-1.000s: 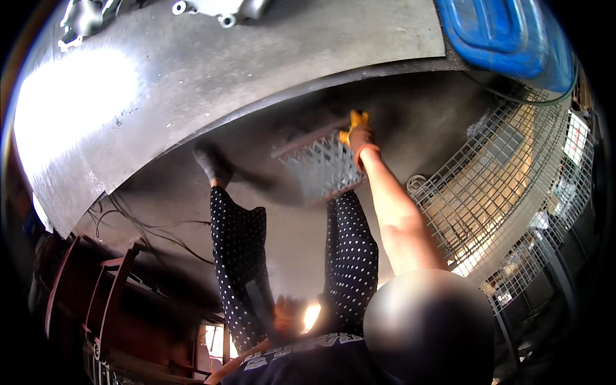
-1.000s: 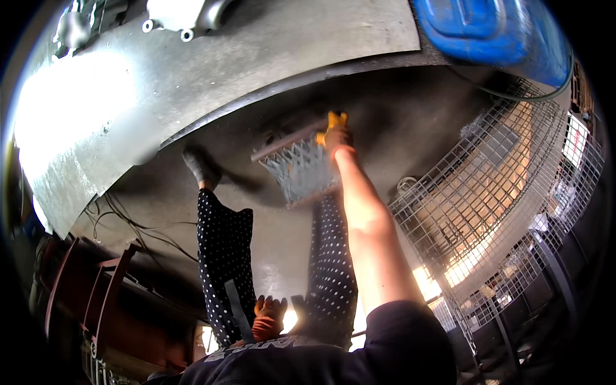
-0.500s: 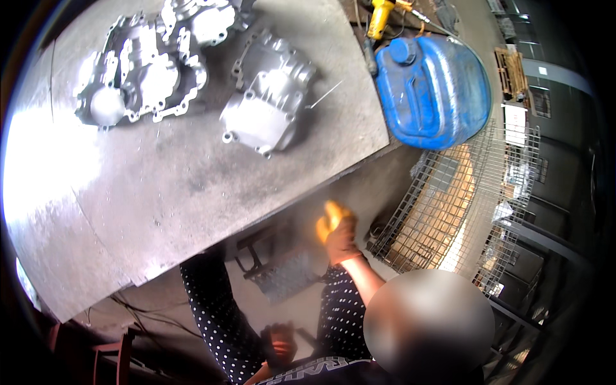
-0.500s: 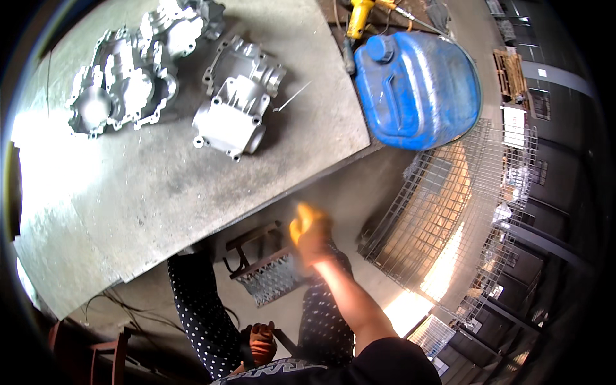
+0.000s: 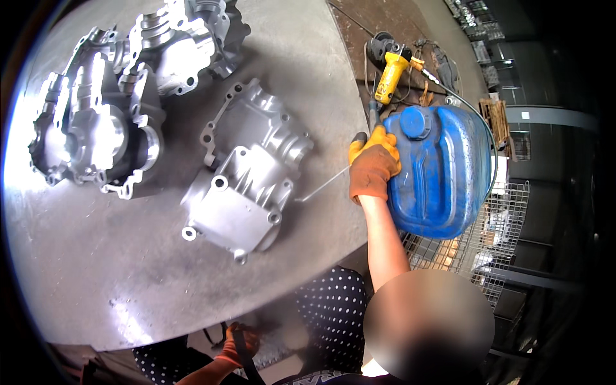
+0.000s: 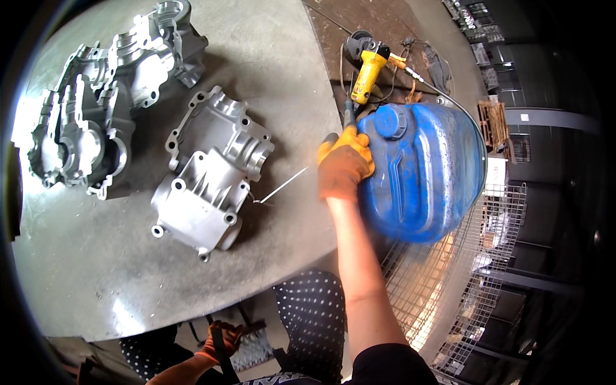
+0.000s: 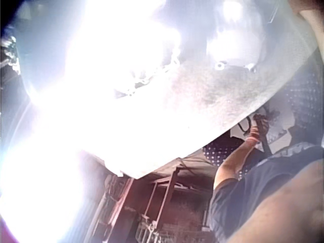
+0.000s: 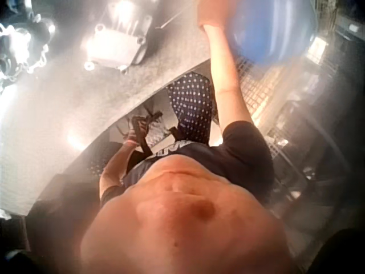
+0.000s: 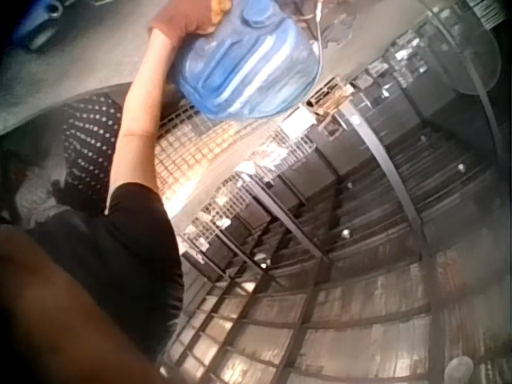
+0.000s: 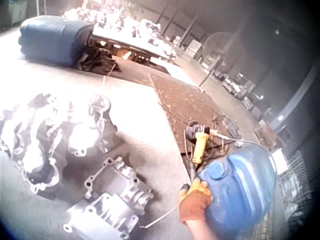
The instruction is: The person cleans and deburrs several metal engine-like castings on a table using a small hand tool.
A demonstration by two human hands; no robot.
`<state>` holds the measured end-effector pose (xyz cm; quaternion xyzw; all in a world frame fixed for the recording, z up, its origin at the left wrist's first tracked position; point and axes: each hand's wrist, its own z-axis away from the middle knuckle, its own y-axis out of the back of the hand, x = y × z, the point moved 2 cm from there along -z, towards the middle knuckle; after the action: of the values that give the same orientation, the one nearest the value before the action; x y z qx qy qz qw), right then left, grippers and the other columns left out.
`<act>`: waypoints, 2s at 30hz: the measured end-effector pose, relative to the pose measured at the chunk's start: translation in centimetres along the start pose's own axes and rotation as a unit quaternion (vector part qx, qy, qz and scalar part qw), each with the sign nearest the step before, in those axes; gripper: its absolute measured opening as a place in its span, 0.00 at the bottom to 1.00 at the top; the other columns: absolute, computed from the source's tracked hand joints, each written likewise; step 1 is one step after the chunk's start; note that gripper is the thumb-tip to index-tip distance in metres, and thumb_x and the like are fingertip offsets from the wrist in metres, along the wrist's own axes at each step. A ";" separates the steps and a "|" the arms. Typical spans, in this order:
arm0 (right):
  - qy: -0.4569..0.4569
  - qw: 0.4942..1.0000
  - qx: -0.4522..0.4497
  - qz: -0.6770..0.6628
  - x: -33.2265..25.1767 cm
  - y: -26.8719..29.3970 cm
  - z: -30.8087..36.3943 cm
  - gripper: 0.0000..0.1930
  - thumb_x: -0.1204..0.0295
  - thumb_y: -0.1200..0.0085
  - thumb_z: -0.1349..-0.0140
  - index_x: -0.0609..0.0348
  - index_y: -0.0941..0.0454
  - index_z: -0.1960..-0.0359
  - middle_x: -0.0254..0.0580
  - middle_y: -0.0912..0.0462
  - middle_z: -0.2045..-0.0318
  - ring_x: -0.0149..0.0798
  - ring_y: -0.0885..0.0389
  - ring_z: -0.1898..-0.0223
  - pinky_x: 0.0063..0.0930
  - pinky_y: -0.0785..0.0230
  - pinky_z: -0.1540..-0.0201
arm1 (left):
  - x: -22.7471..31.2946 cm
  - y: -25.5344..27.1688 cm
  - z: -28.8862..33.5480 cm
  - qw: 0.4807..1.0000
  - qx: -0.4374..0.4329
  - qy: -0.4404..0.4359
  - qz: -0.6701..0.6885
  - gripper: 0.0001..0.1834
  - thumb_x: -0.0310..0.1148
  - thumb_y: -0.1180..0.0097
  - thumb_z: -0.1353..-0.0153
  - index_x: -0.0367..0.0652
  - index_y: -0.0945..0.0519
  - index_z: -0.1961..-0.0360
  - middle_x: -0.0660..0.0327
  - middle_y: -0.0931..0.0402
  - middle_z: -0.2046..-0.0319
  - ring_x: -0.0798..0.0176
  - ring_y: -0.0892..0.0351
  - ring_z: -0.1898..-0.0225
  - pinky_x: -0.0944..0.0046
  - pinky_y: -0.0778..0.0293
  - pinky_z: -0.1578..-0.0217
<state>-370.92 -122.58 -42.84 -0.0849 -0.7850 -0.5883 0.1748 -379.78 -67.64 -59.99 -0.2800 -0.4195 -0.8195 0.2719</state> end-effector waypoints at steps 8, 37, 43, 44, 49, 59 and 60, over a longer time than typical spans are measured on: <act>0.012 0.994 0.107 -0.001 1.4 -2.5 -1.3 0.14 0.57 0.43 0.38 0.48 0.21 0.56 0.43 0.16 0.58 0.52 0.14 0.57 0.46 0.22 0.60 | -4.9 0.5 -5.9 0.995 0.032 -0.049 -0.086 0.19 0.48 0.55 0.30 0.49 0.19 0.54 0.59 0.18 0.73 0.59 0.21 0.74 0.52 0.32 0.64; 0.091 0.571 -0.143 -0.803 8.0 -2.3 11.7 0.12 0.70 0.41 0.38 0.55 0.23 0.53 0.36 0.17 0.66 0.36 0.17 0.67 0.32 0.25 0.64 | 7.6 33.8 -10.1 0.703 0.578 0.247 -0.334 0.38 0.38 0.42 0.41 0.55 0.36 0.28 0.52 0.33 0.38 0.44 0.31 0.40 0.44 0.30 0.50; 0.085 0.244 -0.217 -0.941 7.5 -0.9 13.7 0.09 0.72 0.41 0.37 0.54 0.26 0.58 0.30 0.26 0.71 0.28 0.29 0.71 0.24 0.36 0.67 | 12.2 34.9 -6.7 0.753 0.463 0.297 -0.361 0.26 0.33 0.49 0.37 0.53 0.29 0.36 0.50 0.22 0.50 0.43 0.20 0.49 0.42 0.27 0.52; 0.098 0.286 -0.207 -0.931 8.0 -0.8 14.2 0.10 0.70 0.41 0.37 0.54 0.26 0.57 0.29 0.26 0.71 0.27 0.30 0.70 0.25 0.36 0.66 | 13.8 35.9 -6.2 0.768 0.450 0.311 -0.334 0.24 0.32 0.50 0.36 0.53 0.27 0.38 0.49 0.20 0.51 0.43 0.19 0.49 0.41 0.27 0.51; 0.128 0.231 -0.240 -0.934 9.3 0.0 15.0 0.13 0.62 0.39 0.36 0.49 0.24 0.54 0.23 0.28 0.69 0.25 0.32 0.64 0.25 0.38 0.58 | 19.2 41.7 -3.3 0.831 0.421 0.255 -0.261 0.13 0.33 0.45 0.38 0.39 0.16 0.56 0.45 0.16 0.61 0.49 0.15 0.57 0.53 0.22 0.56; 0.328 0.182 -0.251 -0.893 7.0 -0.2 15.3 0.19 0.59 0.46 0.30 0.59 0.21 0.45 0.29 0.19 0.57 0.25 0.24 0.58 0.21 0.34 0.55 | 12.5 43.9 0.8 0.916 0.318 0.232 0.083 0.12 0.38 0.43 0.37 0.41 0.15 0.64 0.56 0.15 0.72 0.61 0.18 0.76 0.63 0.23 0.75; 0.341 0.223 -0.239 -0.881 7.7 0.0 15.3 0.19 0.59 0.46 0.30 0.59 0.21 0.46 0.29 0.19 0.60 0.24 0.25 0.61 0.20 0.35 0.59 | 11.1 42.8 1.5 0.918 0.327 0.220 0.035 0.12 0.38 0.43 0.37 0.41 0.16 0.64 0.55 0.15 0.72 0.60 0.17 0.76 0.64 0.22 0.75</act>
<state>-380.72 -108.55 -43.70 0.8319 -0.0493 -0.5017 -0.2320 -358.00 -90.10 -28.70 -0.0029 -0.5835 -0.6676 0.4624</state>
